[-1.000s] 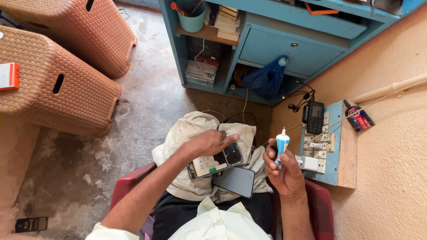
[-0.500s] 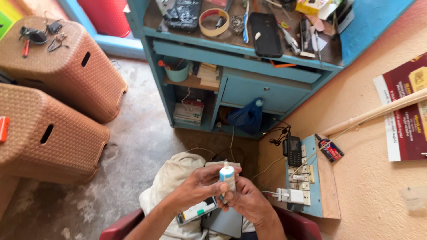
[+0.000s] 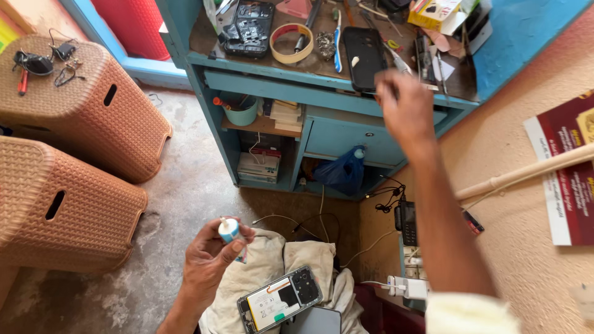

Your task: The person applies adhesive to the internal frame of a disassembled smartphone, then aligns and presses the back cover into place. They inspect the edges and apply a small piece of yellow tape to the back of the device.

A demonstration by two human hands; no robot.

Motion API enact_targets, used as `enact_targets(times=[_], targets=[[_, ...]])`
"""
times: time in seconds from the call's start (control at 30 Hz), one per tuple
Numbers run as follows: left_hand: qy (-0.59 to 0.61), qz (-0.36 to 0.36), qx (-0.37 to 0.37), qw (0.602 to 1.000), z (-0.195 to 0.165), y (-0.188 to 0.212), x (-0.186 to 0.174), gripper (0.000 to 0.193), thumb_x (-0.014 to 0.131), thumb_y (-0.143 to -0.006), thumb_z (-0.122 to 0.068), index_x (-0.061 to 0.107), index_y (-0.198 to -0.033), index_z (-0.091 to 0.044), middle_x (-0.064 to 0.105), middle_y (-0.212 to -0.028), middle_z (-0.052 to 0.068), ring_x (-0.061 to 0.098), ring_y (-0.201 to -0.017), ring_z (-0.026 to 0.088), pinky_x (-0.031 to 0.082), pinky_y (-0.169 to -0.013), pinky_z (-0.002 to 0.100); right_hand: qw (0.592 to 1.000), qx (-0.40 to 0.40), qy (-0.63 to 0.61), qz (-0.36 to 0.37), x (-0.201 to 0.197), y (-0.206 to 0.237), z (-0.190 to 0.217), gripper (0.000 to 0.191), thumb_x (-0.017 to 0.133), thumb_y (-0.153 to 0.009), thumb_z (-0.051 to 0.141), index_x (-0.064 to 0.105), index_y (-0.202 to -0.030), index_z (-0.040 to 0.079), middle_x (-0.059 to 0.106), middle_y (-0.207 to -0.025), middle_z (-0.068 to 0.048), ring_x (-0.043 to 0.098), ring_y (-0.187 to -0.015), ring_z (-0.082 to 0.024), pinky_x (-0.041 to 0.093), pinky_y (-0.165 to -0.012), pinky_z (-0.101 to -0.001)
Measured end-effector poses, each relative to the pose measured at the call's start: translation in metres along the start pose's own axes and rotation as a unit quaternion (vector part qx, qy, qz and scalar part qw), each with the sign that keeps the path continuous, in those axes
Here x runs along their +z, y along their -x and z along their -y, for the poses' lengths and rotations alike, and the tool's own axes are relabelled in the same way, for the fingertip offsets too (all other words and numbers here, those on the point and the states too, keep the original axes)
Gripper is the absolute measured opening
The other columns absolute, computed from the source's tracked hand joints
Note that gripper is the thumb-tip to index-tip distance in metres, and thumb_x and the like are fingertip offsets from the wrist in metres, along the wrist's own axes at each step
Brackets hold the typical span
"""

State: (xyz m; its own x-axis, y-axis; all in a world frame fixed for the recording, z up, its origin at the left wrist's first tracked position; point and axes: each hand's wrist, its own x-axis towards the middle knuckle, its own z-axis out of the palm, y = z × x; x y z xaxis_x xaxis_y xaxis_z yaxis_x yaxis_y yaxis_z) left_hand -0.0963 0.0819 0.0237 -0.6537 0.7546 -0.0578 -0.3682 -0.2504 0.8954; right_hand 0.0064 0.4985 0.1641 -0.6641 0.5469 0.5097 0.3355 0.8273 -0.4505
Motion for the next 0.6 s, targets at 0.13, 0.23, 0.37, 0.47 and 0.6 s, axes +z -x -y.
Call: enact_targets(times=[0.13, 0.23, 0.37, 0.47, 0.6], targets=[[-0.014, -0.041, 0.021, 0.999, 0.022, -0.001, -0.014, 0.045, 0.077, -0.088, -0.010, 0.062, -0.129, -0.002, 0.074, -0.107, 0.011, 0.071, -0.103, 0.023, 0.061, -0.088, 0.035, 0.968, -0.212, 0.129, 0.039, 0.041, -0.061, -0.044, 0.031, 0.068, -0.089, -0.002, 0.076, -0.118, 0.003, 0.071, -0.119, -0.019, 0.068, -0.111, -0.036, 0.054, -0.100, -0.0430], [-0.017, -0.056, -0.058, 0.997, 0.033, 0.004, -0.019, 0.049, 0.078, -0.084, -0.009, 0.062, -0.130, -0.003, 0.075, -0.107, 0.009, 0.069, -0.099, 0.018, 0.057, -0.074, 0.033, 0.954, -0.214, 0.184, 0.098, 0.059, -0.078, -0.061, 0.034, 0.067, -0.087, -0.005, 0.077, -0.119, 0.003, 0.070, -0.112, -0.018, 0.066, -0.108, -0.037, 0.053, -0.098, -0.0444], [-0.014, -0.040, -0.062, 0.997, 0.036, 0.005, -0.022, 0.049, 0.078, -0.085, -0.007, 0.062, -0.131, -0.002, 0.074, -0.107, 0.009, 0.069, -0.101, 0.017, 0.058, -0.072, 0.031, 0.958, -0.163, 0.217, 0.097, 0.059, -0.088, -0.064, 0.013, 0.077, -0.091, 0.010, 0.078, -0.103, 0.004, 0.067, -0.106, -0.021, 0.066, -0.099, -0.038, 0.052, -0.088, -0.0474], [-0.050, -0.031, -0.029, 0.998, 0.031, 0.005, -0.018, 0.050, 0.079, -0.085, -0.008, 0.063, -0.132, -0.002, 0.073, -0.108, 0.009, 0.069, -0.101, 0.015, 0.057, -0.079, 0.030, 0.958, -0.186, 0.219, 0.028, 0.040, -0.084, -0.043, 0.008, 0.075, -0.094, 0.010, 0.076, -0.095, 0.002, 0.069, -0.103, -0.020, 0.068, -0.097, -0.036, 0.054, -0.087, -0.0470], [-0.190, -0.012, 0.092, 0.977, 0.017, 0.008, -0.003, 0.049, 0.082, -0.087, -0.009, 0.064, -0.132, -0.003, 0.072, -0.112, 0.007, 0.070, -0.104, 0.015, 0.058, -0.094, 0.030, 0.990, 0.066, -0.121, 0.012, 0.009, -0.023, 0.032, 0.016, 0.063, -0.108, 0.014, 0.061, -0.109, -0.002, 0.066, -0.087, -0.014, 0.065, -0.074, -0.025, 0.054, -0.062, -0.0395]])
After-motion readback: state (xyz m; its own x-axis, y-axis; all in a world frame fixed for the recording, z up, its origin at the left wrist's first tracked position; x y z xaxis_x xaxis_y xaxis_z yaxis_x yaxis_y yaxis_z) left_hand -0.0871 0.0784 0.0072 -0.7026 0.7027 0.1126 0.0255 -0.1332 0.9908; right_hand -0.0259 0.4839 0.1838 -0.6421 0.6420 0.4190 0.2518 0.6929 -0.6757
